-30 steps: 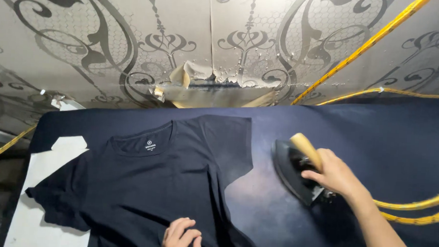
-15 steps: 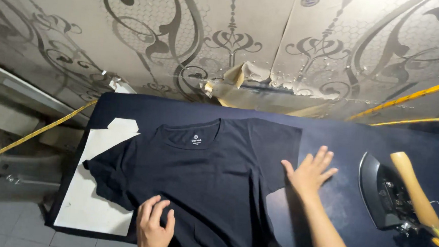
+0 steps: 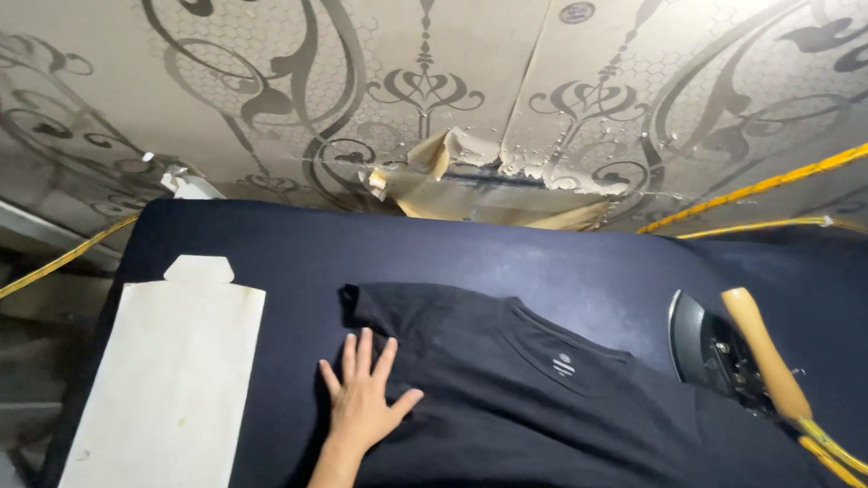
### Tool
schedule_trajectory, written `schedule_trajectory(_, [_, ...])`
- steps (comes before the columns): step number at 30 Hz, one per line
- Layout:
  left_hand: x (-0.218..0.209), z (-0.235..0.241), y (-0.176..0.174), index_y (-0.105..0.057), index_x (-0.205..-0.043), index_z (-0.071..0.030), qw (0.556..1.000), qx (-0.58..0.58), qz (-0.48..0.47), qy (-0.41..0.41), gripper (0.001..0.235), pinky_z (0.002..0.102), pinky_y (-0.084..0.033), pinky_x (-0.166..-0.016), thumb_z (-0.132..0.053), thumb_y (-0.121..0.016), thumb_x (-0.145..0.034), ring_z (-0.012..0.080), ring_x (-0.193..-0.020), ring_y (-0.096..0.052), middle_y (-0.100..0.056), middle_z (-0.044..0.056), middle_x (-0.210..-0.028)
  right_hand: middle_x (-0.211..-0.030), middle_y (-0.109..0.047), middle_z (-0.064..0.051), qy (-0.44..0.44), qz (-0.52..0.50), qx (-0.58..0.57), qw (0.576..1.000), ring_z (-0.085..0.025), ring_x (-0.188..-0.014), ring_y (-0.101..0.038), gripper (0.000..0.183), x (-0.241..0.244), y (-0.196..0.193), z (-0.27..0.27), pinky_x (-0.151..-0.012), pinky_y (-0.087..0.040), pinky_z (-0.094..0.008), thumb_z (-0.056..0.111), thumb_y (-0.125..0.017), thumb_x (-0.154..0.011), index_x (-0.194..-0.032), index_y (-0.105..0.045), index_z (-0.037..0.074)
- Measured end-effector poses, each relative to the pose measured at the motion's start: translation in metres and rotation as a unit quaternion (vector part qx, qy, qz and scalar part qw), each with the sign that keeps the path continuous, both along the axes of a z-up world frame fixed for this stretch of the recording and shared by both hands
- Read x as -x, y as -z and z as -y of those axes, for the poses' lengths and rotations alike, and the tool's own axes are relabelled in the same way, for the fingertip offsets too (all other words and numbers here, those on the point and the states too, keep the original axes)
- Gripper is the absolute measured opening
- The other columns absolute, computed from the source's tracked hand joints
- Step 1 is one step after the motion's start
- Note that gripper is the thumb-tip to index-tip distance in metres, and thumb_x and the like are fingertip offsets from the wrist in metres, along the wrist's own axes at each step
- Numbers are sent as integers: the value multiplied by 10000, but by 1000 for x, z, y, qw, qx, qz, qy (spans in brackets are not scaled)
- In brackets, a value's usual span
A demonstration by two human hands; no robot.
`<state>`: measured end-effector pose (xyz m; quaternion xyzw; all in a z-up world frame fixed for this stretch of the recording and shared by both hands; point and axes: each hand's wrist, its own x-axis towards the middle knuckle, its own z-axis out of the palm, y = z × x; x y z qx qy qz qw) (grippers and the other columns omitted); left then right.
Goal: Ironing a black t-shirt and then folding it using a cardboard template at an ironing station.
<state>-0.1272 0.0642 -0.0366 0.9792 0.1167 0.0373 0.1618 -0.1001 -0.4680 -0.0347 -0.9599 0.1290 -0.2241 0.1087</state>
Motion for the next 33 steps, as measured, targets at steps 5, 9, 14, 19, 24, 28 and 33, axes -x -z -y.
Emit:
schedule_trajectory(5, [-26,35,33,-607,-1261,-159,990,33,107,-83,608,675,-287,-1118,-549,-729,-811,360,-1348,-463,-487,172,-1463,-977,-698,-133,-22,55,63,996,-343,-930,-686,220,27,-5,4,-899,-492,-426,209,-747,-936,-1105,-692,81])
schedule_trajectory(9, [-48,22,9,-577,-1308,-92,973,50,29,-223,644,577,-419,-1017,-508,-720,-837,346,-1279,-536,-582,136,-1326,-1202,-700,-99,-98,62,-25,993,-302,-1155,-643,264,-4,-52,-129,-1087,-446,-392,136,-714,-938,-1194,-700,72])
schedule_trajectory(14, [-31,9,33,-696,-1031,-89,979,60,-70,-181,443,553,-466,-899,-434,-801,-773,342,-1112,-606,-655,123,-1095,-1573,-427,-114,-509,-49,-60,858,-348,-1492,-322,553,-79,-24,-303,-1180,-269,-564,318,-658,-923,-1423,-533,119])
schedule_trajectory(19, [2,-7,49,-662,-978,-22,916,303,-49,-260,320,440,-577,-766,-284,-792,-847,345,-844,-703,-722,144,-944,-1648,-246,-73,-470,-163,22,867,-312,-1531,-152,735,-103,37,-337,-1173,-100,-656,527,-585,-924,-1538,-381,179])
schedule_trajectory(24, [0,5,7,-614,-1094,-61,899,329,39,-287,396,403,-592,-723,-170,-799,-760,332,-754,-710,-690,113,-983,-1673,-207,-82,-462,-167,29,871,-307,-1549,-114,779,-97,48,-327,-1173,-66,-674,572,-567,-923,-1566,-344,192])
schedule_trajectory(28, [-49,5,12,-634,-1221,-114,960,162,228,-1,266,449,-512,-1019,-198,-651,-969,320,-1200,-616,-672,120,-1260,-1681,-201,-116,-432,-77,15,899,-317,-1566,-109,774,-90,45,-301,-1178,-61,-702,547,-562,-924,-1562,-345,166])
schedule_trajectory(33, [-85,-28,32,-447,-1470,-201,993,-55,26,99,605,831,-124,-1021,-399,-644,-933,347,-1506,-283,-390,96,-1625,-1662,-193,-102,-331,-133,47,933,-325,-1544,-96,810,-85,59,-235,-1134,-48,-742,544,-585,-889,-1553,-327,158])
